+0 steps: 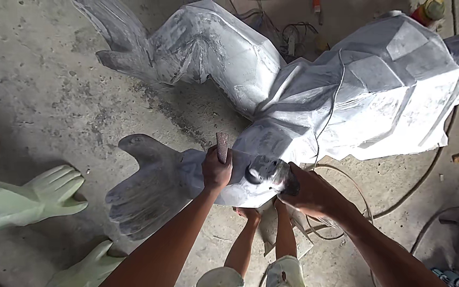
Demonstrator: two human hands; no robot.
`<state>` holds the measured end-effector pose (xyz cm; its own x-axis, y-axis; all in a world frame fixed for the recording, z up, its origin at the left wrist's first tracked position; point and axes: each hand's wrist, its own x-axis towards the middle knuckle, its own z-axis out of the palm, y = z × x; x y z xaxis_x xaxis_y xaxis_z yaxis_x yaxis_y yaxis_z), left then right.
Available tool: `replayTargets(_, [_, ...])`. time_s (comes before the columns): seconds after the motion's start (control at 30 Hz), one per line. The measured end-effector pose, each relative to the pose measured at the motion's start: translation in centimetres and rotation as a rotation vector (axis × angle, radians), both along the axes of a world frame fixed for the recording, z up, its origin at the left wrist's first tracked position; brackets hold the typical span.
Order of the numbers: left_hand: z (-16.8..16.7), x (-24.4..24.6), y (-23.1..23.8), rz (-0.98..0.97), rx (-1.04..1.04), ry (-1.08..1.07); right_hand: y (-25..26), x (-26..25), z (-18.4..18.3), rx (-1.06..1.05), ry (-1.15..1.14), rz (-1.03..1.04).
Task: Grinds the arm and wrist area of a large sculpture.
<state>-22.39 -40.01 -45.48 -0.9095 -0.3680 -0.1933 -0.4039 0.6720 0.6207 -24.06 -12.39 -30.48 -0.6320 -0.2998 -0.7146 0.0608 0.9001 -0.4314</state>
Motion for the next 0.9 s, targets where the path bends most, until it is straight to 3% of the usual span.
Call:
replayTargets(0.13, [0.0, 0.0, 0.3, 0.002, -0.016, 0.004, 0.5, -1.9, -0.4, 0.043, 0.075, -0.082])
replayTargets(0.33, [0.2, 0.3, 0.2, 0.154, 0.09, 0.048, 0.0, -1.6, -0.2, -0.077, 0.06, 0.178])
replayTargets(0.5, [0.5, 0.4, 0.3, 0.198, 0.105, 0.013, -0.1, -3.7, -1.7, -0.005, 0.076, 0.046])
replayTargets(0.73, [0.4, 0.1, 0.3, 0.209, 0.115, 0.043, -0.2, -0.2, 0.6, -0.074, 0.049, 0.208])
replayTargets(0.9, [0.5, 0.2, 0.3, 0.189, 0.107, 0.024, 0.9, -0.4, -1.6, 0.015, 0.04, -0.128])
